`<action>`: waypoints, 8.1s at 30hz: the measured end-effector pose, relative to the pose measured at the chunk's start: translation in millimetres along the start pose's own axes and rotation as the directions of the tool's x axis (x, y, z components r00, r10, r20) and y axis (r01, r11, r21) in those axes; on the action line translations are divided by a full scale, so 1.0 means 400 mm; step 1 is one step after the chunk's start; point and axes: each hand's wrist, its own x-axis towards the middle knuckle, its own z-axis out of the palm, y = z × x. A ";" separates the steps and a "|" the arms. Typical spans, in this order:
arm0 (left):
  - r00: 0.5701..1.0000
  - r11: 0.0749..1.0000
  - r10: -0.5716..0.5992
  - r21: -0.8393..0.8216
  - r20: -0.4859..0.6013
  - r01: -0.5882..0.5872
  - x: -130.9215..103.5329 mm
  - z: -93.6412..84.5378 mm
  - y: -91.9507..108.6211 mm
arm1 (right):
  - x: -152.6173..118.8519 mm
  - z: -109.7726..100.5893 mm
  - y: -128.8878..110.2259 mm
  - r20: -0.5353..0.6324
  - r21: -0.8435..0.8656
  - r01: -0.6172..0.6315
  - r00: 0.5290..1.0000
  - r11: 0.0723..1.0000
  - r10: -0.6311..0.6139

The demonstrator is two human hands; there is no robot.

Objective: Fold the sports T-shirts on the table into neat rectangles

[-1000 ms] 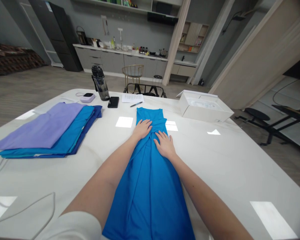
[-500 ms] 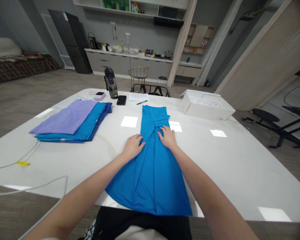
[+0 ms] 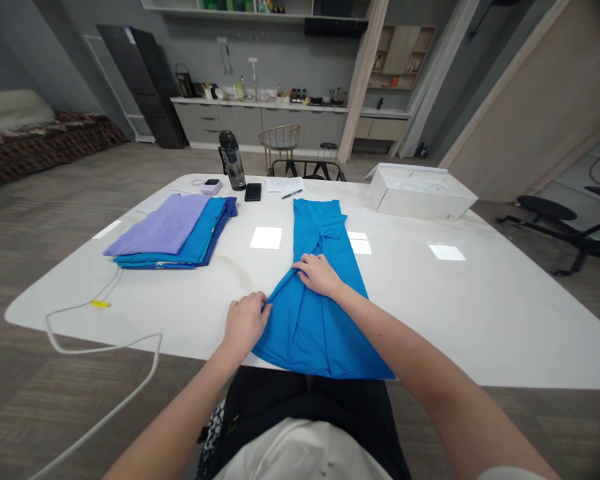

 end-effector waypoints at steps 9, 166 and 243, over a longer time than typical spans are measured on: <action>0.997 0.999 0.044 0.013 -0.067 -0.043 -0.114 -0.019 -0.015 | -0.018 0.010 -0.017 -0.030 -0.022 -0.040 0.999 0.999 0.039; 0.914 0.878 0.236 -0.330 -0.331 -0.346 1.163 0.135 0.241 | 0.453 0.073 0.683 -0.190 0.057 -0.525 0.829 0.849 0.525; 0.937 0.938 0.345 -0.007 0.055 -0.345 0.319 0.115 0.106 | -0.153 0.031 0.277 -0.008 0.103 -0.599 0.798 0.794 0.603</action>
